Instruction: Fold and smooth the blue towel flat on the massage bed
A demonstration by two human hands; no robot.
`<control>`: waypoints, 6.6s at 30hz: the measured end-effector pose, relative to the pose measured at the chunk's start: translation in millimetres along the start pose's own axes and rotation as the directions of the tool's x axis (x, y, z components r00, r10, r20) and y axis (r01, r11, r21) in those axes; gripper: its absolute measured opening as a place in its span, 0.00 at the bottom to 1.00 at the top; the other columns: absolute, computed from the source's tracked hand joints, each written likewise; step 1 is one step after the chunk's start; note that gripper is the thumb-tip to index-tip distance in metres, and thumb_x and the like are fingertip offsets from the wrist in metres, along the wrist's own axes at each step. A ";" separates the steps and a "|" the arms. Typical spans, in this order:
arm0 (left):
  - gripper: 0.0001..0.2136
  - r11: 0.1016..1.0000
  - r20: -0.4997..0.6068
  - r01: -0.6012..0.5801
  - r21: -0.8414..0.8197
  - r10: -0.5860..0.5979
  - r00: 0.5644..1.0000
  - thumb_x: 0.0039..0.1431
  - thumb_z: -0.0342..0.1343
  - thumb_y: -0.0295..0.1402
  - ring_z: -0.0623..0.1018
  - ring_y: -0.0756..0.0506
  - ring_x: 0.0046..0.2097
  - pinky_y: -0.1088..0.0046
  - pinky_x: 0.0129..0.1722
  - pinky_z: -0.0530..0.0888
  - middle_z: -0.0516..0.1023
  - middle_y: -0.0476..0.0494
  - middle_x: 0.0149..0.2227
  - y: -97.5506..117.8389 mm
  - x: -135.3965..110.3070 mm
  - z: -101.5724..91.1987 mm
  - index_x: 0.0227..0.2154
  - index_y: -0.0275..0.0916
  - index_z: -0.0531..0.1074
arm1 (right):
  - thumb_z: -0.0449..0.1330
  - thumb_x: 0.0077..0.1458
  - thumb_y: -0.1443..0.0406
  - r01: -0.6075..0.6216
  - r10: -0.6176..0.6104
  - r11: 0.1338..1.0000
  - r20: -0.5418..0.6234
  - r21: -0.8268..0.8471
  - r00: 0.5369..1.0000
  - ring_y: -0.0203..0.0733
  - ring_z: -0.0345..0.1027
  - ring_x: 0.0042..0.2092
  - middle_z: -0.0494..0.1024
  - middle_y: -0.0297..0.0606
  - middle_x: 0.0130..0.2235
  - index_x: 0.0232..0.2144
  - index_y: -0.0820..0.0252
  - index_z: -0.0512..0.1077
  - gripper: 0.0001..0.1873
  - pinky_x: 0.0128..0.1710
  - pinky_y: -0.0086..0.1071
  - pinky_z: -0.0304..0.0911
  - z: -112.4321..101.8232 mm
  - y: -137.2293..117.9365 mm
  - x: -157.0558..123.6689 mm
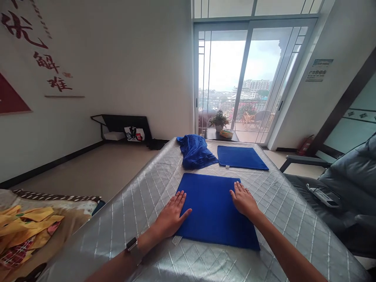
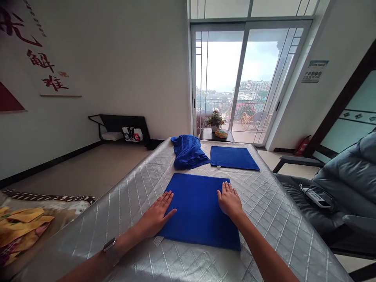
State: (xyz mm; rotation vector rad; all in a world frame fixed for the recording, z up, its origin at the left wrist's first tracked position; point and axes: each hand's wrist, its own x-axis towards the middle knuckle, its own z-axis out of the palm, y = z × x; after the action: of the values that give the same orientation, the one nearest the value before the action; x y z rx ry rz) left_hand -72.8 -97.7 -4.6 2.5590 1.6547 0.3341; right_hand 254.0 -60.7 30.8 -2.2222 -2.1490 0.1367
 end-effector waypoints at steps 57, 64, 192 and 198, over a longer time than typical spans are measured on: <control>0.40 0.990 0.013 0.136 0.034 -0.137 0.991 0.67 0.26 0.58 0.49 0.40 0.71 0.59 0.69 0.47 0.49 0.36 0.71 -6.6 92.9 16.4 0.69 0.29 0.51 | 0.36 0.68 0.57 0.035 -0.035 0.999 -0.066 0.006 0.997 0.44 0.37 0.72 0.47 0.45 0.71 0.69 0.72 0.47 0.34 0.69 0.39 0.35 26.9 15.1 55.0; 0.39 0.934 0.008 0.335 0.120 -0.339 0.941 0.69 0.26 0.56 0.51 0.39 0.71 0.58 0.69 0.48 0.49 0.32 0.70 -46.5 96.9 3.2 0.68 0.26 0.50 | 0.36 0.68 0.57 0.036 -0.033 0.999 -0.083 0.035 0.996 0.43 0.38 0.71 0.48 0.45 0.71 0.69 0.72 0.49 0.34 0.69 0.38 0.34 26.5 14.3 53.7; 0.36 0.982 0.041 -0.176 -0.063 0.178 0.983 0.70 0.30 0.56 0.49 0.42 0.71 0.60 0.69 0.49 0.49 0.38 0.71 61.9 47.1 10.9 0.69 0.34 0.51 | 0.36 0.68 0.58 0.039 -0.042 0.998 -0.052 -0.056 0.998 0.45 0.38 0.71 0.46 0.44 0.71 0.69 0.71 0.47 0.34 0.69 0.43 0.37 27.3 0.8 -56.5; 0.37 1.000 0.074 0.025 -0.010 -0.024 0.997 0.70 0.31 0.56 0.48 0.42 0.71 0.60 0.69 0.48 0.44 0.38 0.71 2.1 -9.5 -7.6 0.70 0.32 0.46 | 0.38 0.67 0.59 0.044 -0.055 0.991 -0.090 -0.124 0.994 0.49 0.40 0.71 0.50 0.48 0.70 0.68 0.74 0.51 0.33 0.69 0.46 0.35 20.4 -4.8 -57.9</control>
State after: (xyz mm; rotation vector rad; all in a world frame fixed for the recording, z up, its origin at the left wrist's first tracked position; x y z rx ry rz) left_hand -76.4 -107.6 1.8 2.5084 1.6523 0.2432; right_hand 245.3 -118.9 12.7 -2.1863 -2.2166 -0.1020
